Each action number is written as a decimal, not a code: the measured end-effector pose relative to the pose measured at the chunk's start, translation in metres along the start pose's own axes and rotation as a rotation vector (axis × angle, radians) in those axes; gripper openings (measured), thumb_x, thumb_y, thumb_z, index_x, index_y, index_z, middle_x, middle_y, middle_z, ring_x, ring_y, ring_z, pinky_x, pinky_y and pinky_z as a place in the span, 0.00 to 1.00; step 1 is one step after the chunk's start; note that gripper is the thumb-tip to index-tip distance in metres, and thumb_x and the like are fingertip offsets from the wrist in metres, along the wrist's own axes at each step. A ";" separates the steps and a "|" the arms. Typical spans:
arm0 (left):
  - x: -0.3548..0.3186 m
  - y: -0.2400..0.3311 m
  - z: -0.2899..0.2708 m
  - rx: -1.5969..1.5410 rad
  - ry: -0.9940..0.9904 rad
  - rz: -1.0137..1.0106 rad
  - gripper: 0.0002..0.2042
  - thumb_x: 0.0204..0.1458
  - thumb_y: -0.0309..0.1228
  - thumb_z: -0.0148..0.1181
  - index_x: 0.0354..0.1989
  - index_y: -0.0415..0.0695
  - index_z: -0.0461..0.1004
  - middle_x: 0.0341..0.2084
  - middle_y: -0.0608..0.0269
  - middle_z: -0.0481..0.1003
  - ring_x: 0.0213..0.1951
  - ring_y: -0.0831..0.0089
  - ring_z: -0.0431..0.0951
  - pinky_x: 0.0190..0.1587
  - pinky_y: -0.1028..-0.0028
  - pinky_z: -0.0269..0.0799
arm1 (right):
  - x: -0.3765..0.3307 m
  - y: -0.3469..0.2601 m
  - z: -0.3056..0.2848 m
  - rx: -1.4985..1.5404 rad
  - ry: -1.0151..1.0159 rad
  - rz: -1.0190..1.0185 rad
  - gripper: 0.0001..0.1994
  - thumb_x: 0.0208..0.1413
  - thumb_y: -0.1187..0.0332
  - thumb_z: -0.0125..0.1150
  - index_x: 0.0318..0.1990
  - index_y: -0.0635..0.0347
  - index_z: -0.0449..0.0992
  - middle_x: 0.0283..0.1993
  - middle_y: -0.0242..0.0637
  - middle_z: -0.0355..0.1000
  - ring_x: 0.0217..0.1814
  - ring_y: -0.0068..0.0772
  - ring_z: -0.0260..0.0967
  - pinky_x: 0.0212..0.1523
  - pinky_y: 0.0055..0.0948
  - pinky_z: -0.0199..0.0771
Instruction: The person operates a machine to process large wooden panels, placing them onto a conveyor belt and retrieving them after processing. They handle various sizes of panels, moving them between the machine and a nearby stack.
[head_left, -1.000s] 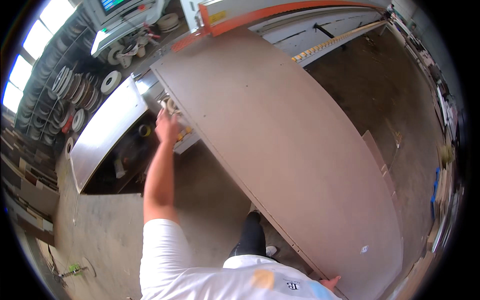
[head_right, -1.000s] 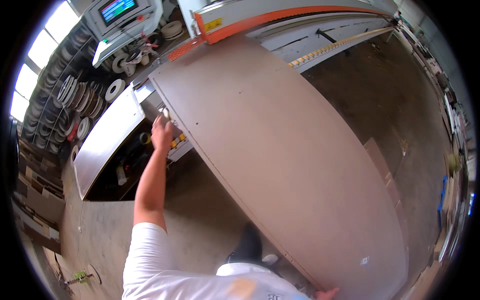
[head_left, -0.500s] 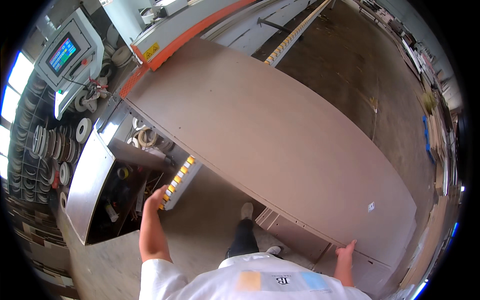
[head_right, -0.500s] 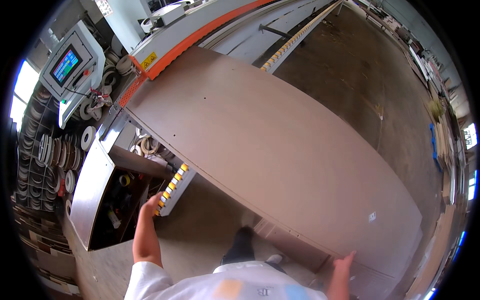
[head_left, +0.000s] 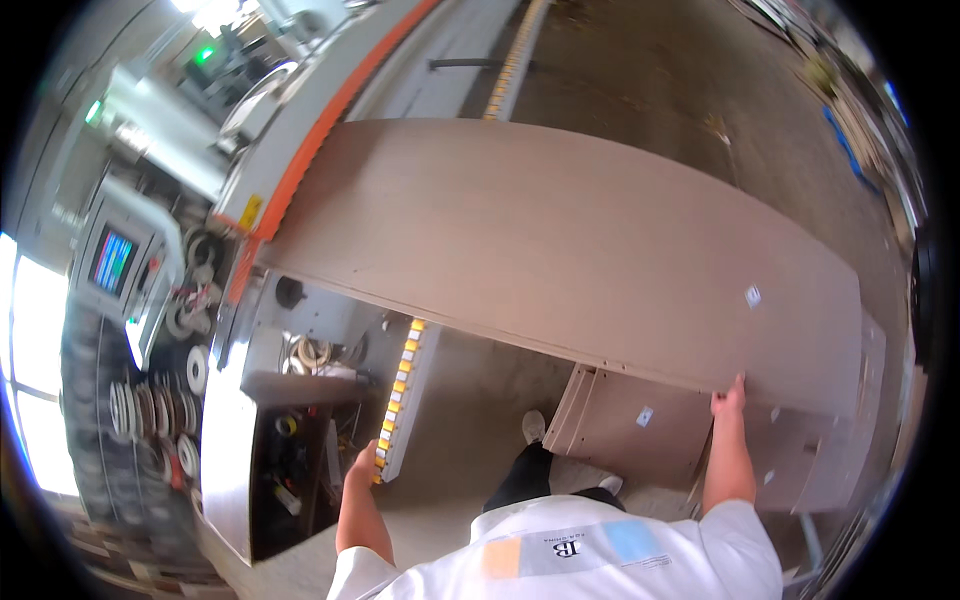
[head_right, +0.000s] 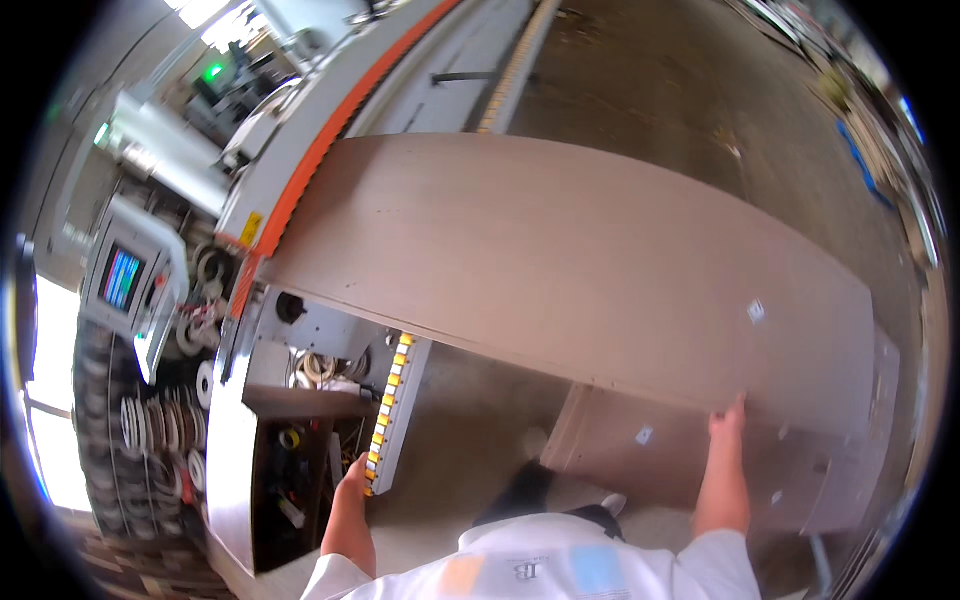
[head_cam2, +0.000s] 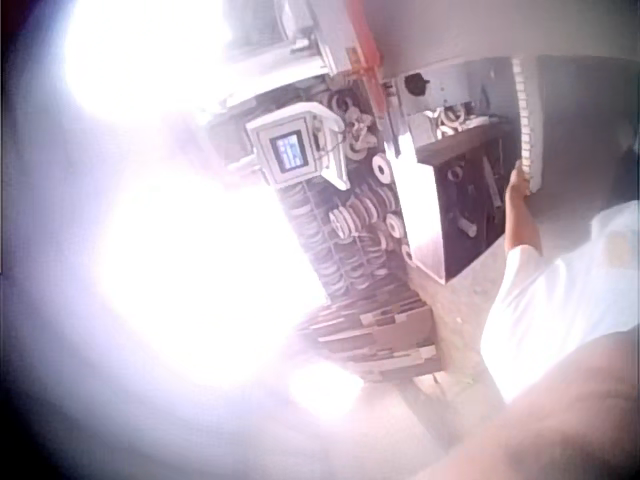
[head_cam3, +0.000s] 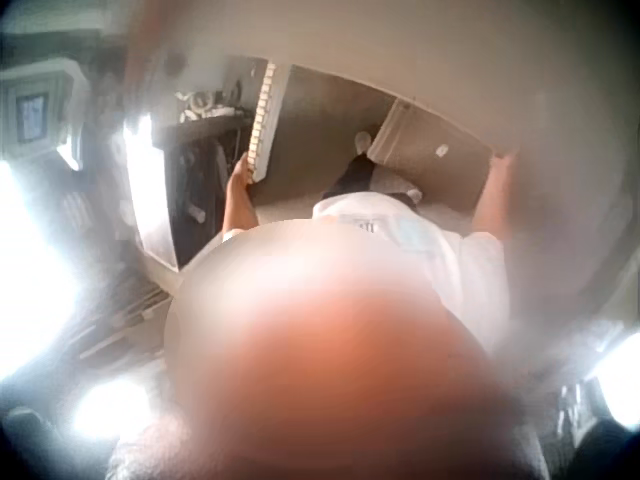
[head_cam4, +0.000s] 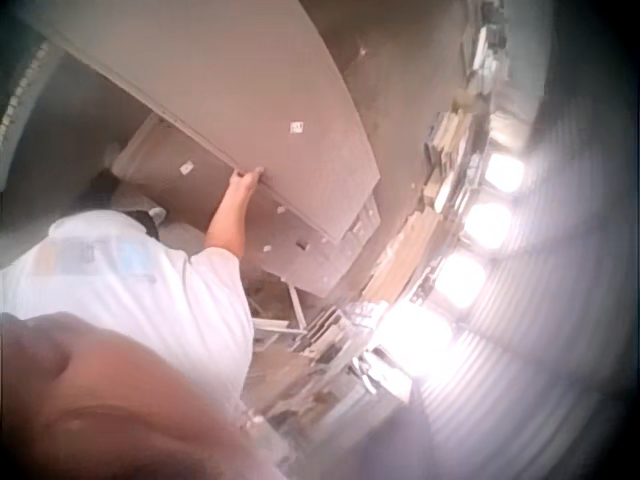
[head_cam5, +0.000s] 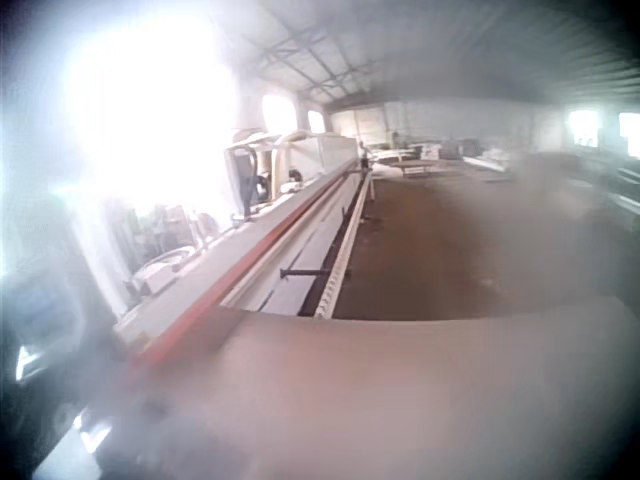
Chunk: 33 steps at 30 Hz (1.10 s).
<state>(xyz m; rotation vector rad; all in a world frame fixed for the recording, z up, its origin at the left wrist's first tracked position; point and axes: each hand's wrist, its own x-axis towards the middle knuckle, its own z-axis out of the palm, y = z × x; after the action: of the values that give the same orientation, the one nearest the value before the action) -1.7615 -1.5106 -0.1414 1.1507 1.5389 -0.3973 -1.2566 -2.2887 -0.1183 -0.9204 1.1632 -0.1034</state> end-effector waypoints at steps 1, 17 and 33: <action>0.016 -0.005 -0.006 -0.091 -0.051 0.062 0.28 0.64 0.56 0.46 0.58 0.46 0.76 0.49 0.59 0.78 0.44 0.63 0.77 0.45 0.61 0.72 | 0.012 -0.001 -0.008 0.070 -0.140 0.000 0.27 0.68 0.52 0.57 0.70 0.51 0.64 0.71 0.31 0.65 0.69 0.36 0.64 0.67 0.37 0.69; -0.129 0.077 0.155 0.565 0.559 1.303 0.12 0.62 0.30 0.57 0.51 0.40 0.76 0.46 0.56 0.76 0.49 0.60 0.75 0.53 0.63 0.72 | -0.173 0.220 -0.278 -1.377 -0.763 0.057 0.17 0.67 0.54 0.55 0.45 0.60 0.80 0.37 0.38 0.82 0.36 0.28 0.79 0.38 0.30 0.78; 0.038 -0.072 0.517 1.290 -0.281 0.570 0.42 0.51 0.58 0.63 0.66 0.36 0.63 0.63 0.36 0.67 0.64 0.43 0.68 0.65 0.52 0.65 | -0.345 0.292 -0.529 -1.218 0.002 0.281 0.24 0.63 0.48 0.54 0.31 0.60 0.84 0.24 0.39 0.80 0.30 0.34 0.80 0.36 0.34 0.77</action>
<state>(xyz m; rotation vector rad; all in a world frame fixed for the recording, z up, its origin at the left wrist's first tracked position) -1.5275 -1.9207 -0.3661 2.2878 0.5209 -1.1643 -1.9492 -2.2240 -0.1041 -1.7754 1.3171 0.9267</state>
